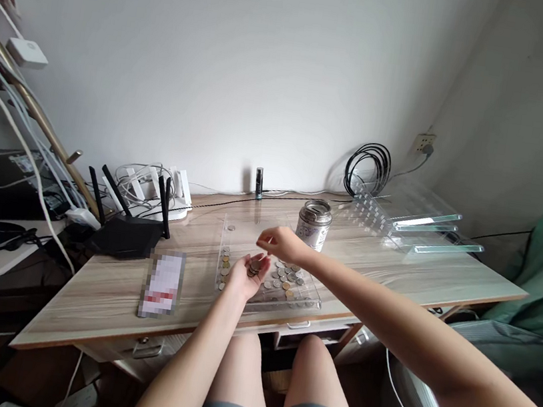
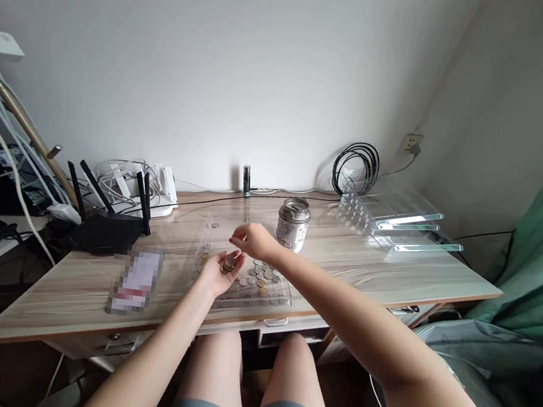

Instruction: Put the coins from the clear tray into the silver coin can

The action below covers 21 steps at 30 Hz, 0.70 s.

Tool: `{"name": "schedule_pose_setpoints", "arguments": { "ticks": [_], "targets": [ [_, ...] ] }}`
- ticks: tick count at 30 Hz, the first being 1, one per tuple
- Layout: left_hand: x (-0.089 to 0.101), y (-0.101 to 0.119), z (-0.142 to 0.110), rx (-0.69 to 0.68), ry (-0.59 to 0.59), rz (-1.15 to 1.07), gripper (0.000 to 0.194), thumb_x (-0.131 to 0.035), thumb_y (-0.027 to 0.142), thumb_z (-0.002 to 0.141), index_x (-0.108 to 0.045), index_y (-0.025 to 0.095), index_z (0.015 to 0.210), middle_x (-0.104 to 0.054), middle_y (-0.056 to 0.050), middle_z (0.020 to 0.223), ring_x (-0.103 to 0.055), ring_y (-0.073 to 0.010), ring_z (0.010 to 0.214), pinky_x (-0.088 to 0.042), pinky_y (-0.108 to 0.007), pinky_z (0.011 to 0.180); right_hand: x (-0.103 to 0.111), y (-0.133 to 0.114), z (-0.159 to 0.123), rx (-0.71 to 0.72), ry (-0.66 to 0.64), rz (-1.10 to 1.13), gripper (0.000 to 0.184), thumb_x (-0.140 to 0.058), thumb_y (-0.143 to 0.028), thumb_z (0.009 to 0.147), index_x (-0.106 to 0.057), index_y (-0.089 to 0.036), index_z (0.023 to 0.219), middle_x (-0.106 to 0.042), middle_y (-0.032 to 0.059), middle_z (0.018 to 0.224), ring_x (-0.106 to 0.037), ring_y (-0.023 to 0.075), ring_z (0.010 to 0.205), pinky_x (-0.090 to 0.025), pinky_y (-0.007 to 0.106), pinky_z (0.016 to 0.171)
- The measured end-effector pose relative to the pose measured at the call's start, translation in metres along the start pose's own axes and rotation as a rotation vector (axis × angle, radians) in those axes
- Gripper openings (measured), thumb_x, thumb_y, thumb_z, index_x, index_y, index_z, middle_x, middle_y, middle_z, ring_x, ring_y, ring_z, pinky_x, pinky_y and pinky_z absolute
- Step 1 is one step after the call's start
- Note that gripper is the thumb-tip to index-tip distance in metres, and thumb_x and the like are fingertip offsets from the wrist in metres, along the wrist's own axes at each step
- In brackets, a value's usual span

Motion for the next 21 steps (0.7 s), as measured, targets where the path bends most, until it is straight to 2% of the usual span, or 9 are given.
{"name": "schedule_pose_setpoints", "arguments": {
  "ticks": [3, 6, 9, 11, 16, 21],
  "targets": [
    [0.002, 0.008, -0.006, -0.006, 0.009, 0.012, 0.030, -0.036, 0.021, 0.086, -0.037, 0.016, 0.057, -0.045, 0.001, 0.051, -0.043, -0.0039, 0.039, -0.032, -0.011, 0.031, -0.006, 0.022, 0.001, -0.072, -0.089, -0.299, 0.022, -0.045, -0.024, 0.077, -0.060, -0.017, 0.092, -0.063, 0.0053, 0.089, -0.056, 0.0140, 0.076, -0.039, 0.023, 0.064],
    [-0.006, 0.018, -0.013, 0.008, -0.089, 0.090, 0.039, -0.041, 0.027, 0.085, -0.025, 0.017, 0.050, -0.027, 0.007, 0.042, -0.022, -0.0009, 0.029, -0.012, -0.012, 0.026, -0.028, 0.043, -0.010, -0.061, -0.220, -0.410, 0.020, -0.062, -0.015, 0.061, -0.064, -0.016, 0.081, -0.063, 0.0082, 0.086, -0.054, 0.0221, 0.085, -0.038, 0.032, 0.074],
    [-0.019, 0.029, -0.020, 0.004, -0.226, 0.313, 0.037, -0.042, 0.029, 0.084, -0.031, 0.016, 0.050, -0.022, 0.008, 0.040, -0.017, -0.0009, 0.028, -0.007, -0.014, 0.028, -0.041, 0.053, -0.022, -0.001, -0.263, -0.616, 0.020, -0.060, -0.013, 0.062, -0.064, -0.012, 0.081, -0.061, 0.0133, 0.092, -0.047, 0.0282, 0.097, -0.027, 0.045, 0.087],
    [-0.021, 0.038, -0.021, -0.024, -0.245, 0.452, 0.030, -0.045, 0.027, 0.082, -0.040, 0.015, 0.055, -0.023, 0.009, 0.039, -0.016, -0.0006, 0.028, -0.007, -0.014, 0.029, -0.045, 0.055, -0.026, 0.015, -0.272, -0.712, 0.021, -0.058, -0.015, 0.065, -0.064, -0.010, 0.085, -0.059, 0.0152, 0.096, -0.046, 0.0284, 0.099, -0.021, 0.047, 0.091],
    [-0.017, 0.052, -0.018, -0.081, -0.224, 0.512, 0.022, -0.047, 0.024, 0.079, -0.043, 0.015, 0.059, -0.024, 0.010, 0.039, -0.017, -0.0007, 0.029, -0.009, -0.014, 0.030, -0.044, 0.058, -0.024, -0.005, -0.286, -0.666, 0.020, -0.058, -0.015, 0.066, -0.063, -0.013, 0.085, -0.060, 0.0126, 0.095, -0.046, 0.0263, 0.099, -0.014, 0.046, 0.094],
    [-0.004, 0.041, -0.014, -0.015, -0.199, 0.488, 0.023, -0.043, 0.023, 0.080, -0.043, 0.014, 0.058, -0.024, 0.009, 0.039, -0.017, -0.0011, 0.029, -0.008, -0.014, 0.029, -0.045, 0.059, -0.026, -0.040, -0.325, -0.495, 0.016, -0.062, -0.020, 0.063, -0.062, -0.017, 0.079, -0.064, 0.0056, 0.085, -0.053, 0.0212, 0.088, -0.017, 0.043, 0.092]
  ]
}}
Point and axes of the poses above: each hand's wrist, its own z-axis towards the middle knuckle, its own x-axis out of the back of the hand, y = z × x, the point moved 10 cm from there along z, towards the middle knuckle
